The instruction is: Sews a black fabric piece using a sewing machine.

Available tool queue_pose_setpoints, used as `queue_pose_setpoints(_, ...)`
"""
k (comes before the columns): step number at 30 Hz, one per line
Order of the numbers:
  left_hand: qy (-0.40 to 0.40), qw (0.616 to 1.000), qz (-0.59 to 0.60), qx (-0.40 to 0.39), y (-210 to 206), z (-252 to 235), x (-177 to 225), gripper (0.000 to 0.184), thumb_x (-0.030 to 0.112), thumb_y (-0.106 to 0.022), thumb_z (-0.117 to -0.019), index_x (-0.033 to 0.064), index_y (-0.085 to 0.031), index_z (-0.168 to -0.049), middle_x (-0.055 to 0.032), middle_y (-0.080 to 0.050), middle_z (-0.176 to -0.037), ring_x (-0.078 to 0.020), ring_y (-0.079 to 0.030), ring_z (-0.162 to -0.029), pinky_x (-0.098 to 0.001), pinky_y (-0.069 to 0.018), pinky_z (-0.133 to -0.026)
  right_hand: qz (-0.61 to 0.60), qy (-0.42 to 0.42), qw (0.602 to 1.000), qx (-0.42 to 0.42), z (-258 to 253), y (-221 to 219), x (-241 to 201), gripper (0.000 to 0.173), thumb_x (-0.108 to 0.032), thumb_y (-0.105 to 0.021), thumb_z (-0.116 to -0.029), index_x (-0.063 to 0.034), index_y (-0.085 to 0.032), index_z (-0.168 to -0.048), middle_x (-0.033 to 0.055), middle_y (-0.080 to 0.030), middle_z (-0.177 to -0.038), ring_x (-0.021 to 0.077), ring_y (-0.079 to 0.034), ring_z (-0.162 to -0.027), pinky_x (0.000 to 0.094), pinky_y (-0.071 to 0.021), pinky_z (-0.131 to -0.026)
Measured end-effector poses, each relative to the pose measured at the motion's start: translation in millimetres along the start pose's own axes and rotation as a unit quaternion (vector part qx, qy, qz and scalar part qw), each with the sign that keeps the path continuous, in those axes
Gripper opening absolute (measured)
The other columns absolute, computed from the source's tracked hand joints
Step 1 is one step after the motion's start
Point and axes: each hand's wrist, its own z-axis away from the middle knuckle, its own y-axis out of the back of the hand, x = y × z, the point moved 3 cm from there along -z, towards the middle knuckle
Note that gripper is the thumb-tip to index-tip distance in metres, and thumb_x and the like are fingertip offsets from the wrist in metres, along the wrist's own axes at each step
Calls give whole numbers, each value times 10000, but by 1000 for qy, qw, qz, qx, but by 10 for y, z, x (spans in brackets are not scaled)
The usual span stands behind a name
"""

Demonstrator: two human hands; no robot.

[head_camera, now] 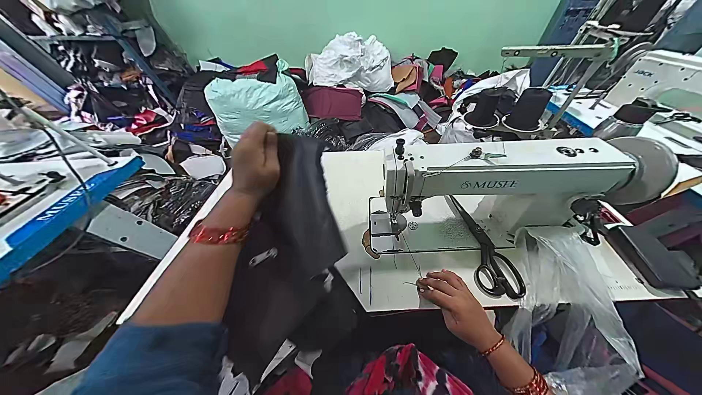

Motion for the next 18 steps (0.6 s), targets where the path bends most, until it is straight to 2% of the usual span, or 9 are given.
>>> queue_pose_setpoints(2, 11, 997, -32, -74, -393, -329, 13, 378, 148, -325, -1091, -133, -571, -1146, -370, -611, -1141, -546, -623, -1099, -679, -480, -909, 2, -2, 1000, 0, 16, -7, -2, 369, -78, -454, -954, -216, -779, -1060, -23, -737, -1229, 230, -637, -1243, 468, -450, -1098)
queue_pose_setpoints(4, 47, 986, -39, -158, -797, -486, -98, 364, 195, -428, -1084, -43, -553, -1329, -366, -518, -1341, -581, -494, -1265, -741, -387, -995, 2, -4, 1000, -3, 19, -3, -2, 363, -80, -451, -949, -196, -780, -1046, -18, -739, -1234, 237, -638, -1247, 468, -448, -1102)
queue_pose_setpoints(6, 98, 975, -36, -197, -1091, -475, -141, 512, 297, -521, -1067, 87, -447, -1529, -332, -376, -1540, -601, -344, -1393, -795, -277, -1029, 3, -5, 1000, -2, 13, 7, 4, 325, -88, -452, -950, -166, -766, -983, 2, -745, -1220, 250, -647, -1238, 470, -453, -1097)
queue_pose_setpoints(9, 174, 954, -9, -245, -1167, -253, 88, 626, 327, -602, -1036, 94, -386, -1576, -330, -311, -1593, -609, -289, -1432, -826, -220, -1060, 4, -5, 1000, -2, 21, 3, 3, 313, -93, -454, -953, -152, -761, -946, 19, -747, -1208, 254, -647, -1234, 465, -448, -1099)
queue_pose_setpoints(11, 202, 934, -5, -295, -1058, 180, 372, 633, 409, -590, -1033, 77, -433, -1549, -342, -349, -1569, -598, -320, -1426, -817, -238, -1067, 6, -4, 1000, -5, 23, 3, 0, 302, -92, -452, -946, -149, -746, -908, 18, -749, -1196, 254, -644, -1235, 463, -445, -1100)
queue_pose_setpoints(12, 206, 922, -9, -327, -987, 482, 532, 666, 479, -580, -1020, 112, -432, -1556, -323, -342, -1584, -574, -319, -1440, -800, -238, -1084, 5, -5, 1000, -6, 22, 2, -3, 301, -94, -453, -947, -152, -745, -904, 15, -748, -1195, 253, -641, -1238, 465, -441, -1105)
queue_pose_setpoints(15, 202, 879, -29, -430, -704, 1493, 969, 969, 679, -654, -869, 209, -294, -1636, -279, -148, -1683, -566, -135, -1523, -806, -107, -1138, 8, -2, 1000, -6, 10, 5, -16, 297, -105, -448, -957, -163, -736, -905, 10, -747, -1197, 252, -643, -1233, 469, -444, -1103)
queue_pose_setpoints(16, 197, 879, -37, -434, -621, 1802, 1000, 1025, 712, -671, -828, 235, -273, -1643, -266, -110, -1695, -584, -103, -1521, -819, -104, -1123, 11, 0, 1000, -4, 6, 7, -22, 301, -108, -444, -961, -166, -735, -912, 11, -746, -1195, 256, -645, -1227, 472, -450, -1094)
queue_pose_setpoints(18, 164, 920, -42, -355, -457, 2281, 842, 823, 661, -583, -887, 254, -422, -1584, -246, -242, -1670, -613, -196, -1486, -862, -204, -1038, 20, 4, 1000, -3, 9, 5, -31, 300, -108, -440, -974, -166, -729, -920, 15, -746, -1196, 267, -649, -1221, 481, -461, -1080)
